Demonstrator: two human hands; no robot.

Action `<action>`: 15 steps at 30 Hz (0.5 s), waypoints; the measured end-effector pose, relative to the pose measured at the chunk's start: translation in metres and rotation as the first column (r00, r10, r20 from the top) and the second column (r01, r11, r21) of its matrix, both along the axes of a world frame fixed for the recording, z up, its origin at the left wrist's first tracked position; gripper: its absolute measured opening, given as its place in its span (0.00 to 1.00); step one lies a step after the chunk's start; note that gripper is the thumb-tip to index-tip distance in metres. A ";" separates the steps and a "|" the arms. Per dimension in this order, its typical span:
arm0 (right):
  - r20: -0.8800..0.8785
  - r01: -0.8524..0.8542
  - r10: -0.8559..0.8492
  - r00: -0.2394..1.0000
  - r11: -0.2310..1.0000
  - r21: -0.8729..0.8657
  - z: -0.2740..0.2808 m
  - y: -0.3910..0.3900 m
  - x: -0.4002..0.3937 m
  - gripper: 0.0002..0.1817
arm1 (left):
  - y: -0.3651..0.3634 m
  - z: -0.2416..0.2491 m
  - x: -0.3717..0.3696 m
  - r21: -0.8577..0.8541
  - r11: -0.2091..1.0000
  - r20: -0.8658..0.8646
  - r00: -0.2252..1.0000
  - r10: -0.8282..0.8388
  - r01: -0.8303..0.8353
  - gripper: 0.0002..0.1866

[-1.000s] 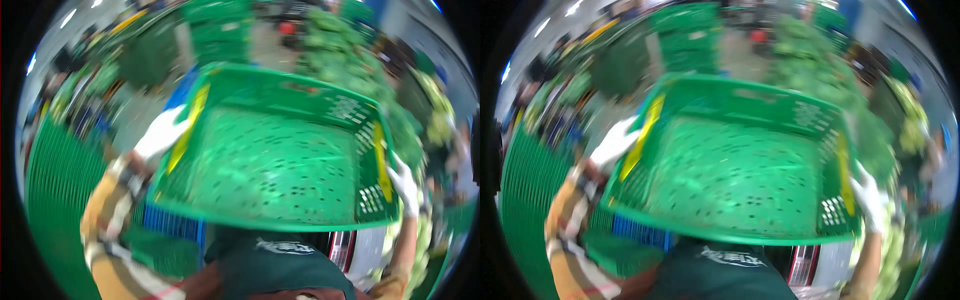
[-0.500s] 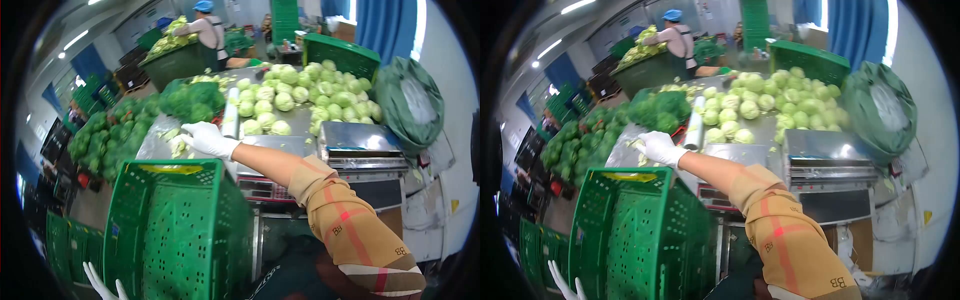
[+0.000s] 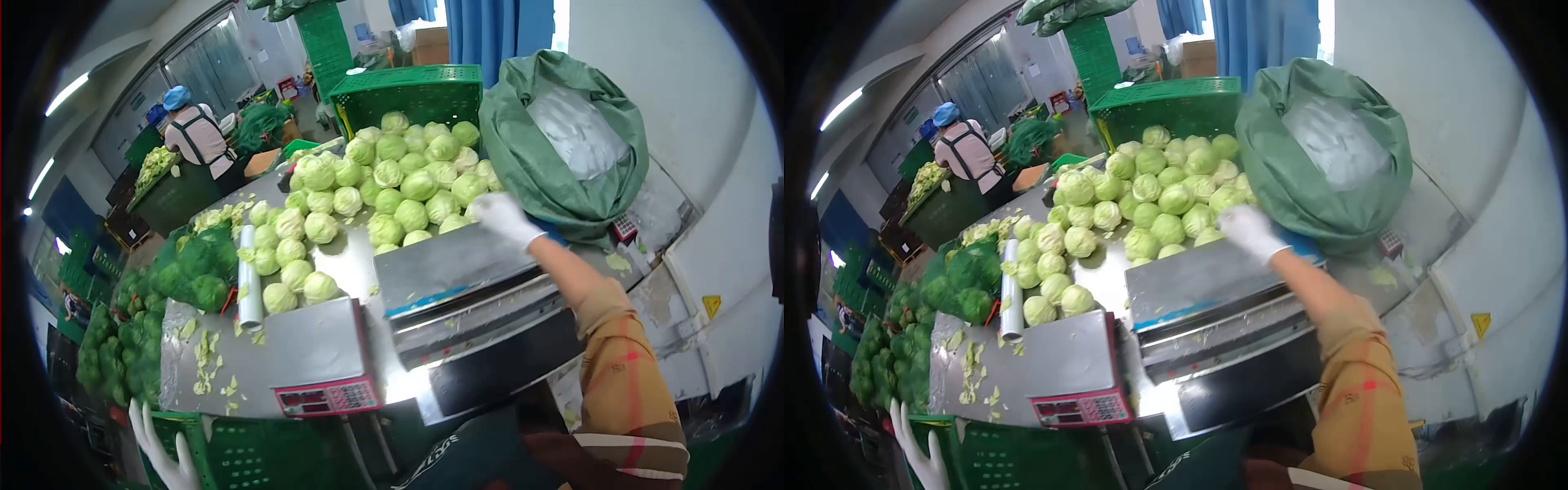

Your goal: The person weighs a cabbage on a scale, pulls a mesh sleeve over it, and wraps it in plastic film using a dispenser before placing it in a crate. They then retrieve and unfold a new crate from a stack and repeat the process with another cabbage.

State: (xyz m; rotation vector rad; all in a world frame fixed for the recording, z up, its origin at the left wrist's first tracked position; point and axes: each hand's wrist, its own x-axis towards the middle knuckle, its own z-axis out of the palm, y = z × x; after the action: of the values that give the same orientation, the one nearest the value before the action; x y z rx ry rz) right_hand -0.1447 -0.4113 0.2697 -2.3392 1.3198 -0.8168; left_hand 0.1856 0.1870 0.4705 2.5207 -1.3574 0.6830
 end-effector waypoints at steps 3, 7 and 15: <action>0.244 0.214 -0.174 0.954 0.965 -0.149 -0.002 -0.108 -0.106 0.17 | -0.100 -0.024 0.014 0.018 0.989 -0.100 0.984 -0.145 0.147 0.36; 0.224 0.510 -0.458 0.860 0.772 -0.380 -0.016 -0.220 -0.232 0.22 | -0.224 -0.054 0.047 0.186 0.940 -0.100 0.957 -0.271 0.285 0.35; -0.598 0.688 -0.570 0.563 0.725 -0.043 -0.062 -0.239 -0.285 0.25 | -0.406 -0.148 0.176 0.389 0.875 -0.135 0.958 -0.254 0.287 0.36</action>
State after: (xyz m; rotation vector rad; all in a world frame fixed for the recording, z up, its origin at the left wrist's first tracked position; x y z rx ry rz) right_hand -0.4298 -0.6507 0.2075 -1.9858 2.4728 -0.0614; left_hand 0.3619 -0.2189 0.3222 2.5307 -1.9441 0.2582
